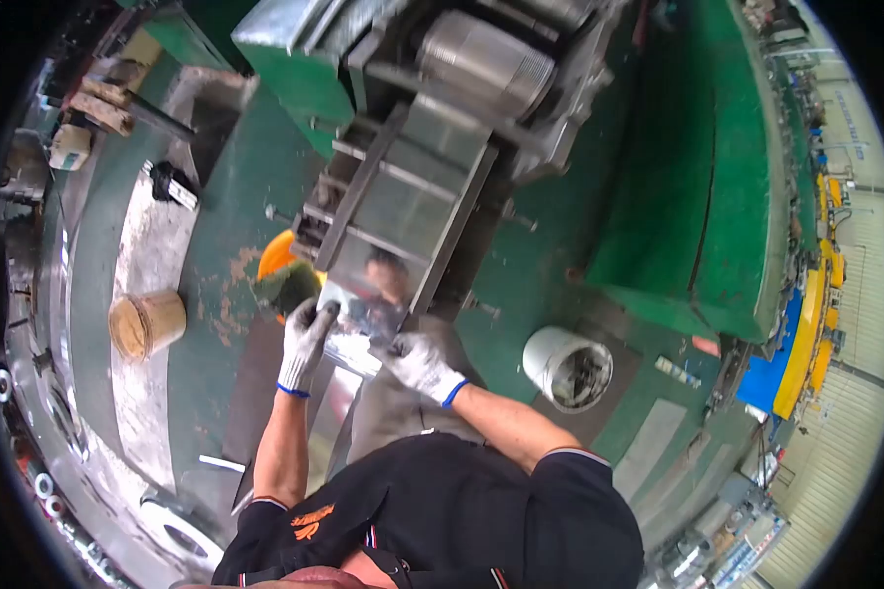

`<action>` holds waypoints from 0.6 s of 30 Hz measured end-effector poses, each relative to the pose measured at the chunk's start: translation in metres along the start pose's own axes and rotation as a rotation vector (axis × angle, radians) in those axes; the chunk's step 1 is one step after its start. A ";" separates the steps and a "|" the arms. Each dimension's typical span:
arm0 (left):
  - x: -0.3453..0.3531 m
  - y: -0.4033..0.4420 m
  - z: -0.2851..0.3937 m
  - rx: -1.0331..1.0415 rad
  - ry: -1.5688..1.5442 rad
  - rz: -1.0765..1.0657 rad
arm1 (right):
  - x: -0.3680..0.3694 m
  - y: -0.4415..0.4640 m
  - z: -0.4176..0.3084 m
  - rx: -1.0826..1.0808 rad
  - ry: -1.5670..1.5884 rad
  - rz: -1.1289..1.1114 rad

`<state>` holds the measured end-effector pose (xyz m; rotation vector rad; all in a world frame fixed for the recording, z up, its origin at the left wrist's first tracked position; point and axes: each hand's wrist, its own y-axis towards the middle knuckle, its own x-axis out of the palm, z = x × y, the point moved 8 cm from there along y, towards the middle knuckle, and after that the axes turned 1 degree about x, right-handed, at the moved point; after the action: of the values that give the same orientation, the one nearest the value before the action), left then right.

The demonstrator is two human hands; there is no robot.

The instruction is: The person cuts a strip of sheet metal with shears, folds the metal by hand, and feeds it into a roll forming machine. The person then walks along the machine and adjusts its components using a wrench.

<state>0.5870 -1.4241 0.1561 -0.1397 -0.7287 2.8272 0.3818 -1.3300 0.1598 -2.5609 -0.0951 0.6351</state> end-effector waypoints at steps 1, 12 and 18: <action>0.002 0.001 0.001 0.010 -0.049 0.018 | -0.005 0.003 -0.013 -0.035 0.059 -0.047; -0.044 0.014 -0.052 -0.001 -0.356 0.388 | -0.151 -0.035 0.062 -0.357 -0.280 -0.574; -0.065 0.055 0.193 0.609 0.074 0.907 | -0.396 -0.064 0.204 0.129 -0.420 -0.114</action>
<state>0.6113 -1.5762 0.3000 -0.5875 0.3581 3.6854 -0.0601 -1.2546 0.2009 -2.2458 -0.3276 1.0866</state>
